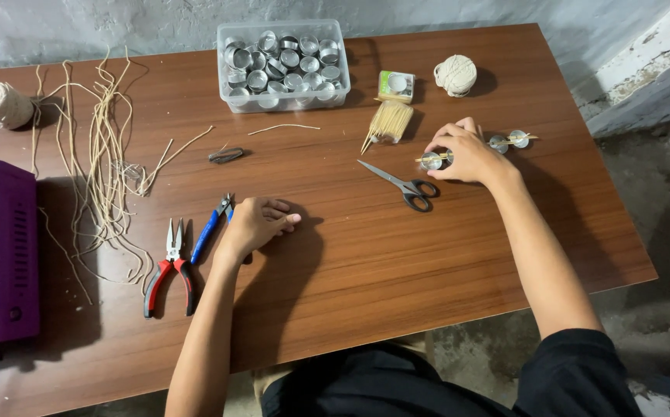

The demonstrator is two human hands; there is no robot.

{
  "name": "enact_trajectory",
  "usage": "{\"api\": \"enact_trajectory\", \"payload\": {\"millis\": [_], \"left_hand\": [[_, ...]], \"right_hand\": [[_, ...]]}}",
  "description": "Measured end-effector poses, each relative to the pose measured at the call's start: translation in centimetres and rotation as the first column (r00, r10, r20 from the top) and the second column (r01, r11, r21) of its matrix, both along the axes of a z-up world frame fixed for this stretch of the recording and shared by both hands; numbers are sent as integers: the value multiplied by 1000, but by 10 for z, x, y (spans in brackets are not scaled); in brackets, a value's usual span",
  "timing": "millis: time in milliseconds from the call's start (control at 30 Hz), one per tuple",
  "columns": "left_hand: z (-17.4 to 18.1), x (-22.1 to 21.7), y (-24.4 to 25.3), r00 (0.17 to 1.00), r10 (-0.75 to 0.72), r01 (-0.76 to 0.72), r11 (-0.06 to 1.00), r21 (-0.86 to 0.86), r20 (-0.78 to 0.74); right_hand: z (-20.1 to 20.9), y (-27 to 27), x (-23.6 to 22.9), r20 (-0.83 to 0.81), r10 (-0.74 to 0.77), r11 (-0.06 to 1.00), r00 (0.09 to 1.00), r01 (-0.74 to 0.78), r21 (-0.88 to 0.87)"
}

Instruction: Cutting wick material to length and attaching metal wick tabs using pliers and scissors.

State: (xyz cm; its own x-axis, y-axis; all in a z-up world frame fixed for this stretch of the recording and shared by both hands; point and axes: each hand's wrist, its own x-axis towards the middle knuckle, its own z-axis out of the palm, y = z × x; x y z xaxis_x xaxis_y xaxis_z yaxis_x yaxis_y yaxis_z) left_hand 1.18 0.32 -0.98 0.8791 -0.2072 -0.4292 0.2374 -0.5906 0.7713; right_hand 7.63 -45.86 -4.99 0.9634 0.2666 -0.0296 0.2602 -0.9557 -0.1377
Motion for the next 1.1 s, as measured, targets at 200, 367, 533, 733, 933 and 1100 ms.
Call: {"api": "enact_trajectory", "payload": {"millis": [200, 367, 533, 733, 933, 1100], "left_hand": [[-1, 1, 2, 1000, 7, -7, 1000, -13, 2], [6, -4, -1, 999, -3, 3, 1000, 19, 38], [-1, -13, 0, 972, -118, 83, 981, 176, 203], [-32, -38, 37, 883, -334, -67, 605, 793, 330], [-45, -46, 55, 868, -168, -166, 788, 593, 467], [-36, -47, 53, 819, -83, -284, 802, 526, 568]], "right_hand": [[0, 0, -3, -7, -36, 999, 999, 36, 10], [18, 26, -28, 113, 16, 1000, 993, -16, 1], [20, 74, -64, 176, 129, 991, 976, -121, -56], [-8, 82, -75, 30, 64, 996, 998, -62, -59], [-25, 88, -68, 112, 59, 995, 992, -67, 70], [-21, 111, -52, 135, 77, 997, 988, -77, -4]]}}
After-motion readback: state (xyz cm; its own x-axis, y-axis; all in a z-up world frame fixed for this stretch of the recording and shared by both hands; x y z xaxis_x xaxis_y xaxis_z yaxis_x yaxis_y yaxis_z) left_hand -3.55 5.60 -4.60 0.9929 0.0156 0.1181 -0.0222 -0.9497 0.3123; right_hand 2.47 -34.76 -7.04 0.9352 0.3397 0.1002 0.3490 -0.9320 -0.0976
